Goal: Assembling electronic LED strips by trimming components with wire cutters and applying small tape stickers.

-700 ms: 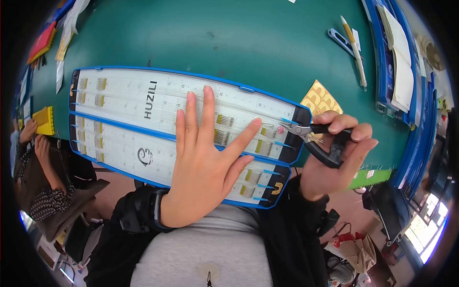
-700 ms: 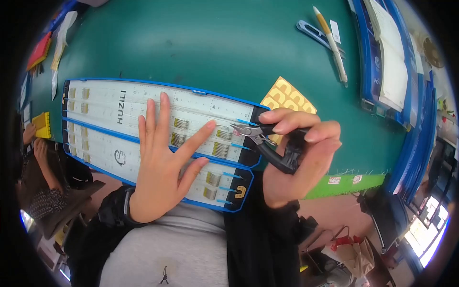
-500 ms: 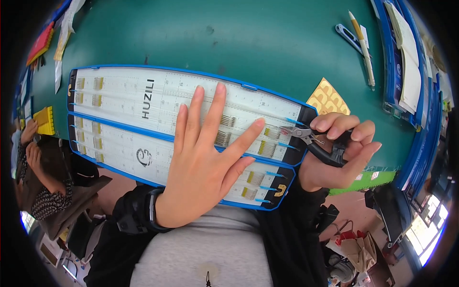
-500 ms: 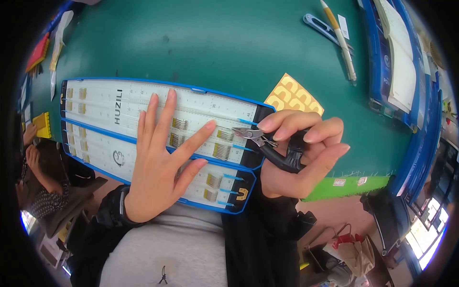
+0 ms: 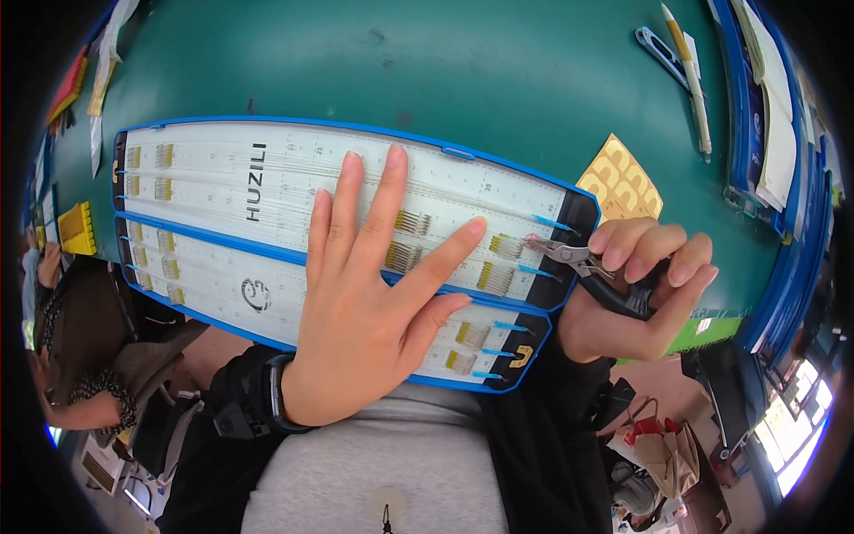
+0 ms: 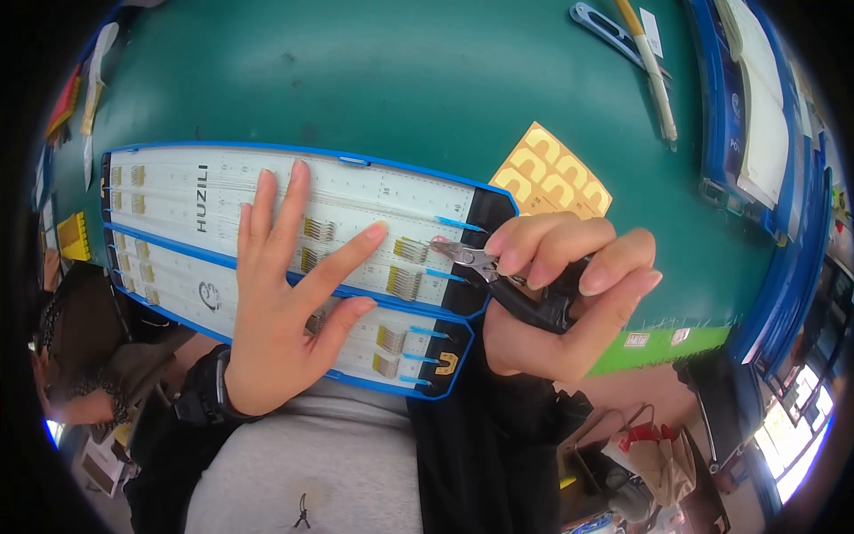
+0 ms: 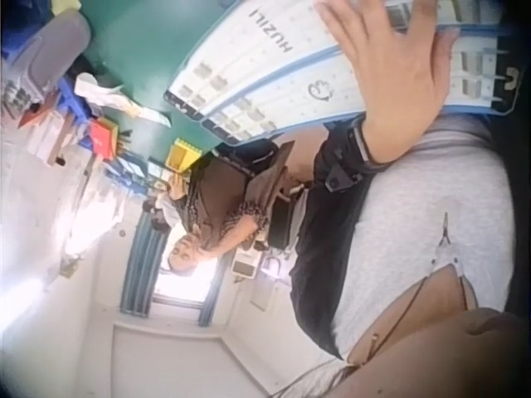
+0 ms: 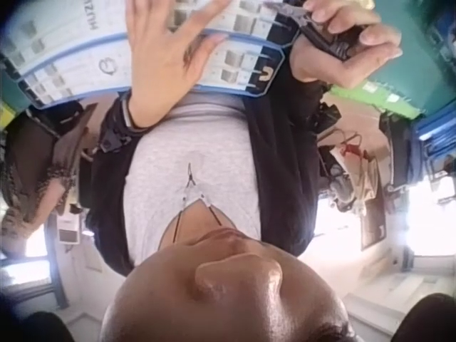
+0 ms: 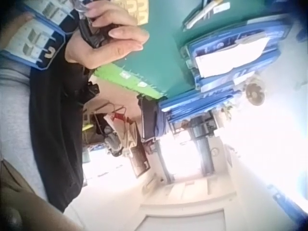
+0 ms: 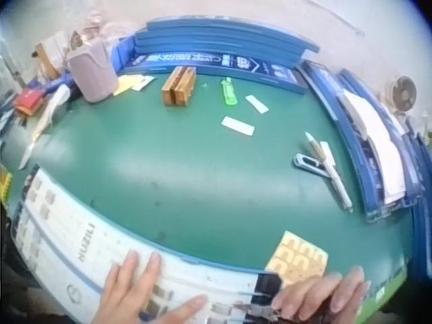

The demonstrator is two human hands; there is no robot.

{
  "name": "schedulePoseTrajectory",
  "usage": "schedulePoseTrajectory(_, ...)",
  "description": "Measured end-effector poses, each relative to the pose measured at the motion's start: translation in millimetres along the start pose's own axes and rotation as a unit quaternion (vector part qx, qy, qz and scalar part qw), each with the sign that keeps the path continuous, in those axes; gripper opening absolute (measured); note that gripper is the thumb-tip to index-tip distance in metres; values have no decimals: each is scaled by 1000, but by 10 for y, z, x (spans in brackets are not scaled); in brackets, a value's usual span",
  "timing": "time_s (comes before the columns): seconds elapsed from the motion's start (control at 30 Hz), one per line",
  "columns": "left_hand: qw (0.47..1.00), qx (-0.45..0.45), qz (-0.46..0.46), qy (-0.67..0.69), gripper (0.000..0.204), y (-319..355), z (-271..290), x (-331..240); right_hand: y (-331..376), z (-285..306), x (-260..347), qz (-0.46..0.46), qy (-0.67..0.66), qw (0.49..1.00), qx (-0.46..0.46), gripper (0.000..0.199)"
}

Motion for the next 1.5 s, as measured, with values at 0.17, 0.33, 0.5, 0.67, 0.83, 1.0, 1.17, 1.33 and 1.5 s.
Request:
schedulePoseTrajectory(0.17, 1000, -4, 2, 6, 49, 3, 2, 2, 3, 15, 3, -4, -13, 1000, 1, 34)
schedulePoseTrajectory(0.33, 1000, -2, -1, 5, 48, 6, -6, 9, 18, 5, 0, -2, -8, 1000, -2, 35)
schedulePoseTrajectory(0.5, 1000, -1, -3, 3, 49, 4, -8, 7, 1, -9, -41, -13, -15, 999, 31, 35)
schedulePoseTrajectory(0.67, 1000, -4, -10, 0, 51, 11, -5, 29, 5, -13, -70, -11, -22, 999, 48, 35)
schedulePoseTrajectory(0.83, 1000, -8, -6, 11, 52, -6, 2, 24, 38, -22, -40, -8, -16, 999, 50, 35)
schedulePoseTrajectory(1.0, 1000, -4, -13, 1, 51, -40, -23, -8, 46, 8, -4, -3, 0, 998, 67, 34)
schedulePoseTrajectory(1.17, 1000, -9, -8, 12, 51, -4, -4, 28, 56, -61, -31, -3, 0, 998, 66, 33)
schedulePoseTrajectory(1.33, 1000, 16, 3, -4, 57, 49, 64, 25, 184, -37, 450, 119, -37, 987, 100, 20)
schedulePoseTrajectory(1.5, 997, 29, -4, -73, 71, 161, 82, 9, 119, 136, 780, 132, 547, 826, -22, 10)
Point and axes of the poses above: each hand's wrist, its own y-axis away from the middle knuckle, its own z-axis out of the back of the hand, x = y × z, the point moved 6 cm from there along -y, towards the middle knuckle, and after that the axes turned 10 degrees about -z, right-handed, at the moved point
